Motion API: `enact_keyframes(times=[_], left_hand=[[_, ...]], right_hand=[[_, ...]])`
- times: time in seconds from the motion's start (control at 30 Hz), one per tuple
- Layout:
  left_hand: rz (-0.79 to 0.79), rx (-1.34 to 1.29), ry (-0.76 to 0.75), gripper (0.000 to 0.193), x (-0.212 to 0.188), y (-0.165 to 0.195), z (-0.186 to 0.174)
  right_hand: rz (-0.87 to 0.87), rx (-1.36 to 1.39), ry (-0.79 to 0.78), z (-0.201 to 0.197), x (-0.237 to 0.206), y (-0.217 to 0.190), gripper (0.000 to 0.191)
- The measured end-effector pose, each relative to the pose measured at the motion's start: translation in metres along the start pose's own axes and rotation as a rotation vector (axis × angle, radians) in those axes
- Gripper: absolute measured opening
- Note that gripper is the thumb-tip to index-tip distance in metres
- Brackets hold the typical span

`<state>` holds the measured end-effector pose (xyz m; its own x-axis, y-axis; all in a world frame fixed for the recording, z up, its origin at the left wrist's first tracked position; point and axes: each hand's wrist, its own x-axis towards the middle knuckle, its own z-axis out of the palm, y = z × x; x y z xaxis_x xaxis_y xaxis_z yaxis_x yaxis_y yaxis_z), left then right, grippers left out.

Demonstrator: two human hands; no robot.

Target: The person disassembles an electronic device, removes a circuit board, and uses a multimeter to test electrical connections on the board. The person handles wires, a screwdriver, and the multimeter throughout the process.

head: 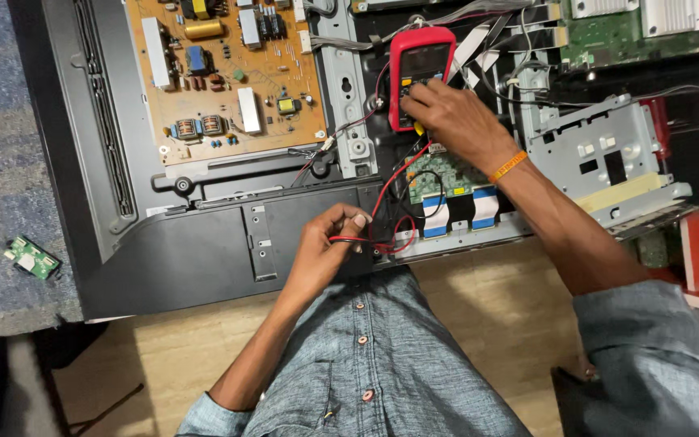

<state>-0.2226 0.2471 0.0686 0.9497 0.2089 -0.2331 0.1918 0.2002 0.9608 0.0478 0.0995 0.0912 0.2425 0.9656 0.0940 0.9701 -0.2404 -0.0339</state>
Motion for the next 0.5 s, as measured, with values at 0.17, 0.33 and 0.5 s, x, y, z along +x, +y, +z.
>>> enact_keyframes(times=[0.17,0.33,0.5], left_hand=[[-0.226,-0.236,0.028,0.016,0.001,0.009,0.019],[-0.251,-0.881,0.101,0.017,0.0,0.026,0.042],[-0.174,-1.35,-0.071,0.037,-0.001,0.05,0.088]], right_hand=[[0.068,0.253,0.283,-0.003,-0.006,0.0,0.025],[0.51,0.703,0.703,-0.014,-0.043,-0.054,0.006],[0.3,0.95,0.495,-0.012,-0.136,-0.137,0.046]])
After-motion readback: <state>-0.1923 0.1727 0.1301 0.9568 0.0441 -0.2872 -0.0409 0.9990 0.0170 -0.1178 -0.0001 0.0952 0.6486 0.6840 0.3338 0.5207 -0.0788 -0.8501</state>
